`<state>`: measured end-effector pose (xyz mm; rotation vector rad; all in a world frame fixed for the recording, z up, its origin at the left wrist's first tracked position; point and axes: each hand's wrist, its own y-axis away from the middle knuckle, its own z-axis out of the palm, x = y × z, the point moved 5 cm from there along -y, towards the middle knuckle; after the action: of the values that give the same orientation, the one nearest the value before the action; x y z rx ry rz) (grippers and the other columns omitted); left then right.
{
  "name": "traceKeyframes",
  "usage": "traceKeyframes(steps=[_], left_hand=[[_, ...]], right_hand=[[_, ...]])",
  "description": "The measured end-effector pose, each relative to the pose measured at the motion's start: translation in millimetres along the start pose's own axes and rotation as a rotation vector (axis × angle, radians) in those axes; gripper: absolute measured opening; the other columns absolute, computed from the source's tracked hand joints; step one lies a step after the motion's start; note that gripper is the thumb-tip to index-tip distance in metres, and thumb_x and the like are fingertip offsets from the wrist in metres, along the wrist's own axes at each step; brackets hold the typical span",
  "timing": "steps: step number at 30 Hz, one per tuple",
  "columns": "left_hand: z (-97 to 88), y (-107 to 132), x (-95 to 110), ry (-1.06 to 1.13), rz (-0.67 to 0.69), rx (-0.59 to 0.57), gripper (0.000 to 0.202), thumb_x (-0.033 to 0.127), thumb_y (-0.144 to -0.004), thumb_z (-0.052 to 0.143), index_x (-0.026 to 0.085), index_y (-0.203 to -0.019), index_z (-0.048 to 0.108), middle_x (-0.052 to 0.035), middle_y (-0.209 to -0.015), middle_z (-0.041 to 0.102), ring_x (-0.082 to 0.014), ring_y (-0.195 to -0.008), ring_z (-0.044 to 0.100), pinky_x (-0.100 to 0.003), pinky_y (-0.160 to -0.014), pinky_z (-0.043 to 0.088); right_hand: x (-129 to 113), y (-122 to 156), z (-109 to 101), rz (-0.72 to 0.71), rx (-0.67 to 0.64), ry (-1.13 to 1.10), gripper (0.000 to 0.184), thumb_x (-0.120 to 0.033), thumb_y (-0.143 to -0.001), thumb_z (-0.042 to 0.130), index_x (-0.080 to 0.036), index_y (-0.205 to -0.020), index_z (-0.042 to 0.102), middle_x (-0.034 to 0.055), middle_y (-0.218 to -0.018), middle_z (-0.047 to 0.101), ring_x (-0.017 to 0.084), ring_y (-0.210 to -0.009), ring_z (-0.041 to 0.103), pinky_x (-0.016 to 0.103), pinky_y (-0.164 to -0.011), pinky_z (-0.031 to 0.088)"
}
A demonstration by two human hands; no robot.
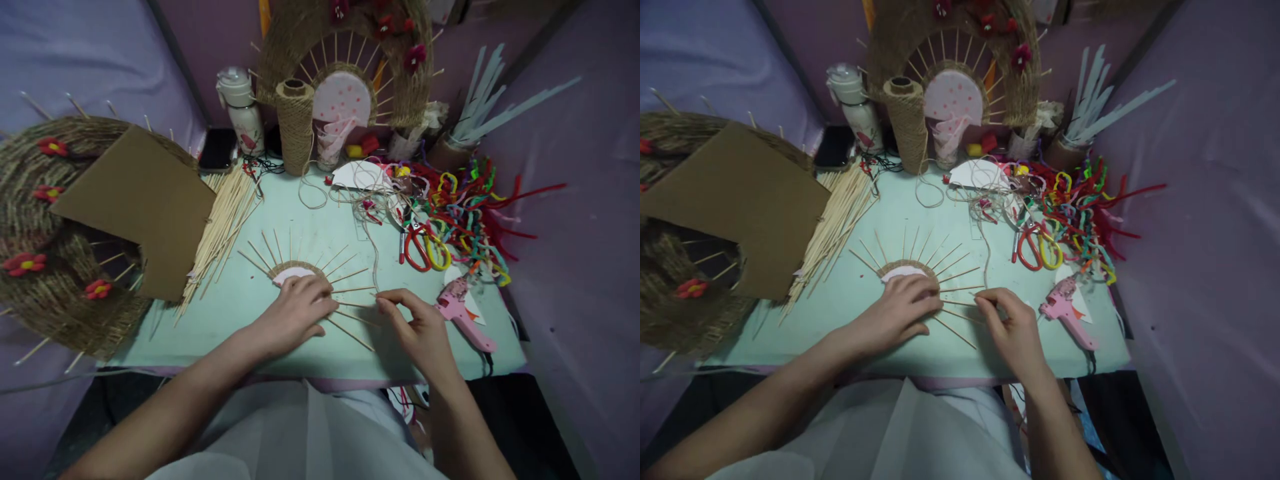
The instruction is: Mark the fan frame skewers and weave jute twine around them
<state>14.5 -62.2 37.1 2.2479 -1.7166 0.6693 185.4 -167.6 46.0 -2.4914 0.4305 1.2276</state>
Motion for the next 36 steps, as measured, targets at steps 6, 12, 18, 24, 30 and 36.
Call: traceKeyframes(steps=[6,12,18,24,30,36], left_hand=[[25.9,-7.1,-3.1,-0.137,0.242,0.038,0.021,0.02,-0.094,0.045,0.019,-0.091,0.066,-0.0094,-0.117,0.064,-0.0233,-0.116,0.049,-0.041,-0.091,0.036],[13.8,-21.5,-13.3,-0.17,0.163,0.255,0.021,0.02,-0.093,0.047,0.018,-0.089,0.067,-0.0079,-0.103,0.068,-0.0207,-0.103,0.053,-0.036,-0.085,0.041],[-12.7,-39.6,-12.7,-0.107,0.04,0.481,0.014,0.021,-0.089,0.054,0.018,-0.088,0.068,-0.0085,-0.095,0.067,-0.0208,-0.096,0.054,-0.037,-0.084,0.044],[-4.7,-45.0,-11.9,-0.066,-0.059,0.532,0.015,0.023,-0.089,0.054,0.019,-0.088,0.069,-0.0078,-0.091,0.066,-0.0208,-0.093,0.053,-0.038,-0.083,0.043],[4.5,-43.4,-16.0,-0.074,-0.089,0.534,0.017,0.023,-0.09,0.053,0.018,-0.087,0.069,-0.0076,-0.091,0.065,-0.0208,-0.092,0.052,-0.036,-0.079,0.04],[5.2,-43.7,-16.0,-0.098,-0.103,0.54,0.017,0.023,-0.089,0.054,0.019,-0.083,0.069,-0.0072,-0.089,0.065,-0.0206,-0.09,0.051,-0.035,-0.077,0.038]], right_hand=[[20.9,5.4,-19.4,0.105,0.127,-0.019,0.015,-0.034,-0.087,0.059,-0.022,-0.081,0.066,0.0004,-0.069,0.065,0.017,-0.067,0.062,0.028,-0.064,0.047],[29.7,15.9,-33.1,0.115,0.338,0.001,0.01,-0.032,-0.085,0.062,-0.023,-0.084,0.067,0.0017,-0.076,0.067,0.019,-0.071,0.062,0.032,-0.071,0.049],[8.0,14.5,2.7,0.142,0.346,-0.105,0.009,-0.029,-0.081,0.063,-0.023,-0.078,0.068,0.0017,-0.071,0.067,0.018,-0.067,0.061,0.032,-0.067,0.048],[21.5,-6.4,67.2,0.557,0.184,-0.637,0.022,-0.038,-0.074,0.071,-0.017,-0.068,0.065,-0.0019,-0.055,0.06,0.011,-0.047,0.05,0.023,-0.048,0.042],[29.6,-9.1,82.3,0.653,0.288,-0.909,0.022,-0.036,-0.07,0.076,-0.016,-0.073,0.067,-0.0015,-0.063,0.064,0.006,-0.044,0.044,0.021,-0.048,0.045],[24.6,-9.4,84.3,0.68,0.272,-0.966,0.023,-0.036,-0.068,0.078,-0.016,-0.075,0.068,-0.0011,-0.066,0.065,0.005,-0.045,0.044,0.02,-0.047,0.047]])
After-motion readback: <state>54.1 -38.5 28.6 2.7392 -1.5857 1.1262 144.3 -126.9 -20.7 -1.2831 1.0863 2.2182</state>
